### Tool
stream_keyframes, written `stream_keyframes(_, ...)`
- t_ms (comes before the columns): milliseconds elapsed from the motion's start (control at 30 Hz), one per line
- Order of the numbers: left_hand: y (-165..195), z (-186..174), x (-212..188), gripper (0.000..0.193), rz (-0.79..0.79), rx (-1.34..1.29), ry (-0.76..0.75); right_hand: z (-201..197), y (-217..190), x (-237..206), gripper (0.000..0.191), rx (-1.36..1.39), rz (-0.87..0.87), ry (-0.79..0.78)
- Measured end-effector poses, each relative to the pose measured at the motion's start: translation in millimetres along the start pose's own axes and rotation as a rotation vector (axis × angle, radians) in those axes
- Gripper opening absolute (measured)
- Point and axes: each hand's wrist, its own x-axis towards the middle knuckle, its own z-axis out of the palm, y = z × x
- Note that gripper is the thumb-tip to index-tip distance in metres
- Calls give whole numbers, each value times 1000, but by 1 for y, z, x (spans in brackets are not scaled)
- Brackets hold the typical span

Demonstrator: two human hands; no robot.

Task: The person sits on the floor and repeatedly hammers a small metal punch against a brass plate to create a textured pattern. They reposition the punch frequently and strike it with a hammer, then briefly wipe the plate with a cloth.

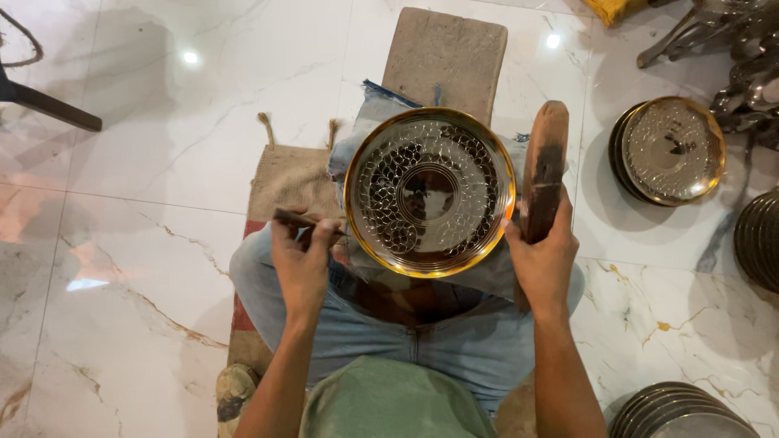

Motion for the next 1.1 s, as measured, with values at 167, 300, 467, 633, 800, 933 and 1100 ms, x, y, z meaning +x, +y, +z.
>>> stream_keyframes(167,3,46,4,31,211,241,-339,-10,32,-46,76,91,4,105)
stream_keyframes(300,3,92,13,45,159,296,-660,-18,55,-68,67,-19,103,43)
stream_keyframes(467,-2,110,20,48,318,480,-777,-46,48,-54,83,-11,203,-69)
stream_keyframes(633,-7,106,20,46,384,433,-811,-77,13,-6,102,-196,93,-225)
stream_keyframes(800,-9,108,21,43,425,431,-817,-84,-18,43,83,-214,-97,-255)
stream_keyframes(933,-13,109,24,41,478,411,-856,-90,-35,55,77,-876,-234,-543)
stream_keyframes(1100,-16,111,28,39,359,390,-975,-96,-40,43,75,-758,-128,-511)
